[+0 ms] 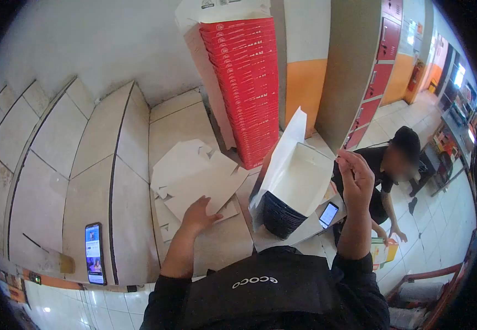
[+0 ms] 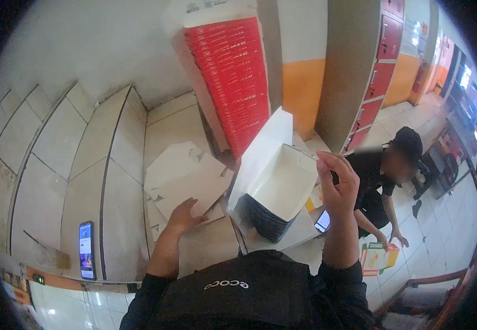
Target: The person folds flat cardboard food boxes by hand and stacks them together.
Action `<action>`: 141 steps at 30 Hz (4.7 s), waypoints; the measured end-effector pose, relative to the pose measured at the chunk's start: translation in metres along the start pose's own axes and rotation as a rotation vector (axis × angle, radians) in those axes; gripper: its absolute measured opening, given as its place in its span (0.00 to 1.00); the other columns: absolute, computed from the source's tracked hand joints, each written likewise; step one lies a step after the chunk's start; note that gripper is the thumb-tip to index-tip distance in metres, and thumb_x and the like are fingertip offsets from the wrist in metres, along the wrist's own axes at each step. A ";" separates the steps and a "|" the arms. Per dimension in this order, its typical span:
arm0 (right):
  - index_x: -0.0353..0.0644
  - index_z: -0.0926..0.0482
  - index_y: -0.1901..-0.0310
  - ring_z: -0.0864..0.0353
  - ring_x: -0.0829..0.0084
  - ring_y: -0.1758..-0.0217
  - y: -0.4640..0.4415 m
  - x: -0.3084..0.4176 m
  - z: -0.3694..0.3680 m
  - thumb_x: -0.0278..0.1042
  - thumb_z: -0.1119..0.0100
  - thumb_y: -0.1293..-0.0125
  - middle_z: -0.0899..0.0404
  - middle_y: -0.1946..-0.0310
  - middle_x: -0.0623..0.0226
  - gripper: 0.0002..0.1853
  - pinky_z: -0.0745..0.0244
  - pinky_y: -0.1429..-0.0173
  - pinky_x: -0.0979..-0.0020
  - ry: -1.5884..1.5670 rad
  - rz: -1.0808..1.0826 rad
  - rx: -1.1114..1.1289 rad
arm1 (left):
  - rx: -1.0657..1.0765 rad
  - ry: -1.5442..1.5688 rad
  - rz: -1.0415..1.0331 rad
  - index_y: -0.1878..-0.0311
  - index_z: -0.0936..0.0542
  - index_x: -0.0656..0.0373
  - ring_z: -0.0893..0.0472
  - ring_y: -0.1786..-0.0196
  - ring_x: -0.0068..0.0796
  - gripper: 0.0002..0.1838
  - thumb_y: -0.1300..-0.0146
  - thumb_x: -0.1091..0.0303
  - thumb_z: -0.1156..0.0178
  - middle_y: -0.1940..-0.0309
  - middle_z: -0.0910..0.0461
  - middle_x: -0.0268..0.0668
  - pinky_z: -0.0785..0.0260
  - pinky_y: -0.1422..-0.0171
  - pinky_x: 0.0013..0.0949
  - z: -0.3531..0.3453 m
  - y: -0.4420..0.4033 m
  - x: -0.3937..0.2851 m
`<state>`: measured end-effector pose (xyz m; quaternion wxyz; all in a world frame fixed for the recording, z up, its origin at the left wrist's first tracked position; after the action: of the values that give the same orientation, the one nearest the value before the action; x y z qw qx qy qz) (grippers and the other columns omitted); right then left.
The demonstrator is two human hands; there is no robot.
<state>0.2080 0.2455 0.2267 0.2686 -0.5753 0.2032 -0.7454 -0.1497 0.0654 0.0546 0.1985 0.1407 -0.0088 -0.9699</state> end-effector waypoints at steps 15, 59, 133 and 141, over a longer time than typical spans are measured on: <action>0.38 0.18 0.60 0.19 0.70 0.59 0.041 0.041 -0.032 0.27 0.41 0.39 0.18 0.63 0.60 0.07 0.28 0.53 0.71 -0.232 0.013 0.359 | 0.316 0.440 0.117 0.43 0.26 0.55 0.20 0.55 0.47 0.26 0.46 0.60 0.38 0.60 0.19 0.49 0.28 0.49 0.40 0.012 -0.040 0.041; 0.33 0.22 0.56 0.24 0.69 0.72 0.112 0.144 -0.154 0.31 0.39 0.43 0.31 0.68 0.64 0.15 0.26 0.71 0.71 -0.048 0.769 0.545 | -0.552 1.487 -0.145 0.53 0.24 0.65 0.21 0.57 0.24 0.12 0.42 0.82 0.44 0.60 0.20 0.36 0.29 0.52 0.28 0.084 0.101 -0.087; 0.36 0.21 0.59 0.22 0.57 0.59 0.112 0.148 -0.184 0.25 0.39 0.56 0.23 0.62 0.59 0.18 0.25 0.55 0.63 -0.183 0.715 0.515 | -0.742 0.887 -0.320 0.47 0.30 0.62 0.24 0.53 0.31 0.20 0.42 0.72 0.40 0.52 0.27 0.38 0.31 0.48 0.36 0.064 0.091 -0.049; 0.35 0.23 0.54 0.28 0.59 0.45 0.051 0.167 -0.139 0.36 0.41 0.42 0.27 0.53 0.55 0.17 0.35 0.42 0.55 -0.685 0.659 0.595 | -0.218 0.783 -0.145 0.55 0.27 0.60 0.25 0.54 0.31 0.10 0.41 0.71 0.43 0.60 0.26 0.38 0.30 0.48 0.35 0.081 0.112 -0.066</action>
<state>0.0497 0.0992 0.2845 0.6887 -0.5901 0.0543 -0.4178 -0.0710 -0.0152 0.1579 0.1316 0.4776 0.1804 -0.8497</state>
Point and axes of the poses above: each hand's wrist, its own y-axis away from the middle knuckle, its own z-axis out of the back of the hand, x = y × z, the point moved 7 cm from there along -y, towards the middle knuckle
